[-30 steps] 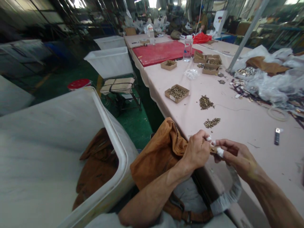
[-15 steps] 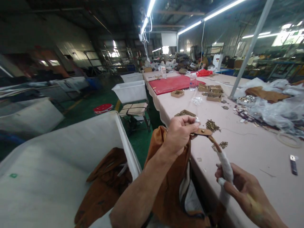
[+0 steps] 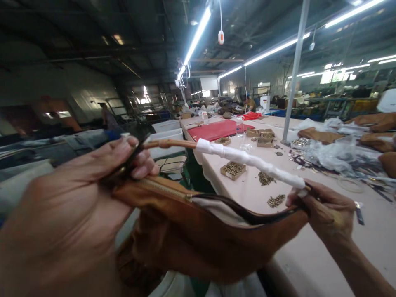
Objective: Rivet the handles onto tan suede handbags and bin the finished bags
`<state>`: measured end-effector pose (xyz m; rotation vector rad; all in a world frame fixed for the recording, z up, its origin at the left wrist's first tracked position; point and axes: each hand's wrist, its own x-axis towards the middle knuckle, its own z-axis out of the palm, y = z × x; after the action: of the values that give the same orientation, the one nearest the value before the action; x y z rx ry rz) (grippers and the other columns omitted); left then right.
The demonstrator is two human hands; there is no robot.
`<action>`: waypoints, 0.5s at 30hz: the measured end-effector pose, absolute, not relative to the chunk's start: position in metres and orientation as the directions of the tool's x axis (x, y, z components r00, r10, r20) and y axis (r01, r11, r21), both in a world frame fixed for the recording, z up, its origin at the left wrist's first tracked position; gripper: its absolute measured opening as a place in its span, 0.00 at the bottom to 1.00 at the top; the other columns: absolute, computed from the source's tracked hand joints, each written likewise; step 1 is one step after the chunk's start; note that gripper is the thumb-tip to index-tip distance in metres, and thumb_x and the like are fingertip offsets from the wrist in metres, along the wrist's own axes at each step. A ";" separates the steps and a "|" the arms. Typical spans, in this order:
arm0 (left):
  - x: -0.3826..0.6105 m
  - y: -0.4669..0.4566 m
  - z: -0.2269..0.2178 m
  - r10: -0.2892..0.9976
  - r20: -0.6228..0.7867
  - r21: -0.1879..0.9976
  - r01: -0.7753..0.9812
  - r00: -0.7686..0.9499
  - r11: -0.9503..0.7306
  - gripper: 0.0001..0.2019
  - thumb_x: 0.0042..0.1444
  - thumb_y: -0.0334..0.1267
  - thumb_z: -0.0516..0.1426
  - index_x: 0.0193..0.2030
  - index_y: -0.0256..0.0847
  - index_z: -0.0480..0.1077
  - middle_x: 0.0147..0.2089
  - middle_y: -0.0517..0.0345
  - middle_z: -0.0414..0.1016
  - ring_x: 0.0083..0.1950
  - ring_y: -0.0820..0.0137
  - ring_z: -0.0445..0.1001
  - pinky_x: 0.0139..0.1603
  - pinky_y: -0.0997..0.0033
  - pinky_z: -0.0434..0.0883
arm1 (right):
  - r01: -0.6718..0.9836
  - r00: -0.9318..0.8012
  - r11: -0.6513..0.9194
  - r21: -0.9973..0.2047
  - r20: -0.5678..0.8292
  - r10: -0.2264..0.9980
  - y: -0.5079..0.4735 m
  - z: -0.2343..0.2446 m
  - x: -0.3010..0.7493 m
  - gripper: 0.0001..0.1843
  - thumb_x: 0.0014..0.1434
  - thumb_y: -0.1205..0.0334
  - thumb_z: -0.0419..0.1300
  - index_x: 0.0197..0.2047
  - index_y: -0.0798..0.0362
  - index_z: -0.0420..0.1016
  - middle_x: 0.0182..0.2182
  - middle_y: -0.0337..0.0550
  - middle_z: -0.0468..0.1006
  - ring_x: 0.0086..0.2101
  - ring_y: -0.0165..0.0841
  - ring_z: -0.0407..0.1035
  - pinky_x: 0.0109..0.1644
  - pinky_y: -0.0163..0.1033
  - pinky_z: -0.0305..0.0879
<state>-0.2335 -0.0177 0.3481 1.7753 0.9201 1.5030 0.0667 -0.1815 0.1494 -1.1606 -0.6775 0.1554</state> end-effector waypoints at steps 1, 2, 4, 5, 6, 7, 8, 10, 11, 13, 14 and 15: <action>-0.245 -0.017 0.343 0.845 0.499 0.847 0.097 0.191 -0.523 0.11 0.64 0.43 0.58 0.45 0.38 0.74 0.39 0.68 0.78 0.43 0.70 0.74 0.49 0.56 0.72 | 0.232 0.767 0.392 -0.890 0.415 0.490 -0.184 0.155 0.073 0.18 0.60 0.47 0.71 0.39 0.54 0.83 0.24 0.47 0.79 0.22 0.37 0.74 0.22 0.39 0.71; -0.255 -0.015 0.337 0.837 0.473 0.846 0.124 0.275 -0.519 0.10 0.65 0.42 0.58 0.45 0.37 0.74 0.37 0.69 0.77 0.40 0.73 0.73 0.49 0.55 0.70 | 0.238 0.729 0.363 -0.901 0.412 0.546 -0.186 0.159 0.079 0.19 0.62 0.45 0.69 0.36 0.55 0.83 0.22 0.46 0.78 0.20 0.35 0.71 0.20 0.37 0.67; -0.265 -0.011 0.323 0.810 0.476 0.761 0.302 0.343 -0.575 0.11 0.65 0.45 0.59 0.43 0.39 0.75 0.35 0.69 0.77 0.38 0.71 0.74 0.50 0.56 0.71 | 0.248 0.624 0.288 -0.925 0.380 0.682 -0.183 0.160 0.084 0.22 0.64 0.43 0.66 0.34 0.55 0.82 0.19 0.44 0.75 0.18 0.31 0.67 0.19 0.35 0.61; -0.264 -0.011 0.314 0.797 0.508 0.686 0.407 0.326 -0.603 0.12 0.64 0.48 0.60 0.42 0.41 0.76 0.36 0.68 0.78 0.40 0.69 0.76 0.50 0.56 0.72 | 0.257 0.559 0.246 -0.934 0.352 0.751 -0.180 0.156 0.083 0.22 0.64 0.43 0.66 0.35 0.56 0.82 0.19 0.43 0.75 0.19 0.31 0.65 0.20 0.35 0.59; -0.259 -0.014 0.303 0.782 0.543 0.613 0.491 0.307 -0.619 0.12 0.63 0.50 0.61 0.43 0.43 0.76 0.39 0.67 0.79 0.42 0.66 0.77 0.51 0.57 0.73 | 0.275 0.482 0.208 -0.939 0.321 0.815 -0.175 0.151 0.079 0.22 0.64 0.42 0.65 0.36 0.56 0.82 0.20 0.42 0.75 0.20 0.30 0.65 0.21 0.34 0.58; -0.251 -0.018 0.290 0.758 0.580 0.550 0.542 0.299 -0.635 0.13 0.63 0.50 0.62 0.45 0.44 0.76 0.42 0.64 0.80 0.45 0.64 0.78 0.52 0.58 0.73 | 0.301 0.400 0.178 -0.937 0.294 0.868 -0.170 0.146 0.074 0.23 0.65 0.42 0.64 0.35 0.56 0.82 0.20 0.42 0.75 0.21 0.30 0.64 0.22 0.34 0.57; -0.240 -0.023 0.276 0.729 0.596 0.502 0.551 0.337 -0.666 0.14 0.62 0.50 0.62 0.47 0.44 0.75 0.45 0.60 0.80 0.47 0.63 0.78 0.53 0.59 0.73 | 0.336 0.314 0.159 -0.928 0.270 0.910 -0.164 0.140 0.068 0.24 0.66 0.41 0.62 0.33 0.56 0.81 0.21 0.42 0.74 0.22 0.30 0.64 0.23 0.35 0.56; -0.212 -0.035 0.245 0.651 0.503 0.466 0.456 0.568 -0.758 0.16 0.62 0.48 0.63 0.52 0.43 0.75 0.50 0.54 0.79 0.51 0.61 0.77 0.54 0.61 0.73 | 0.404 0.175 0.142 -0.904 0.229 0.958 -0.155 0.133 0.058 0.28 0.68 0.41 0.58 0.28 0.56 0.78 0.20 0.41 0.73 0.23 0.30 0.62 0.25 0.35 0.55; -0.197 -0.039 0.230 0.589 0.421 0.477 0.384 0.690 -0.791 0.19 0.60 0.48 0.63 0.56 0.43 0.74 0.53 0.52 0.78 0.53 0.61 0.77 0.55 0.62 0.73 | 0.428 0.141 0.133 -0.894 0.212 0.967 -0.151 0.131 0.055 0.29 0.68 0.41 0.58 0.26 0.55 0.76 0.20 0.41 0.72 0.23 0.29 0.62 0.25 0.35 0.54; -0.171 -0.042 0.202 0.490 0.332 0.496 0.293 0.806 -0.817 0.19 0.61 0.43 0.62 0.58 0.43 0.73 0.53 0.50 0.78 0.53 0.60 0.77 0.56 0.63 0.72 | 0.462 0.122 0.097 -0.882 0.172 0.978 -0.147 0.132 0.053 0.29 0.67 0.40 0.59 0.24 0.55 0.73 0.19 0.40 0.71 0.22 0.29 0.60 0.25 0.35 0.52; -0.162 -0.041 0.191 0.475 0.320 0.496 0.282 0.820 -0.821 0.14 0.64 0.39 0.59 0.55 0.42 0.75 0.51 0.50 0.79 0.51 0.61 0.77 0.54 0.64 0.72 | 0.474 0.113 0.078 -0.877 0.148 0.982 -0.146 0.133 0.053 0.29 0.66 0.40 0.59 0.24 0.55 0.73 0.20 0.40 0.71 0.22 0.29 0.59 0.24 0.35 0.51; -0.154 -0.037 0.182 0.467 0.313 0.491 0.280 0.827 -0.825 0.12 0.65 0.36 0.55 0.52 0.42 0.76 0.48 0.51 0.80 0.49 0.62 0.78 0.52 0.65 0.72 | 0.484 0.105 0.065 -0.873 0.132 0.986 -0.146 0.133 0.055 0.28 0.66 0.40 0.60 0.24 0.54 0.73 0.20 0.40 0.70 0.22 0.29 0.59 0.24 0.35 0.52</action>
<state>-0.1545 -0.0371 0.1819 2.5771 0.5559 0.5955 0.0547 -0.1465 0.1331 -1.5410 -1.4998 0.7518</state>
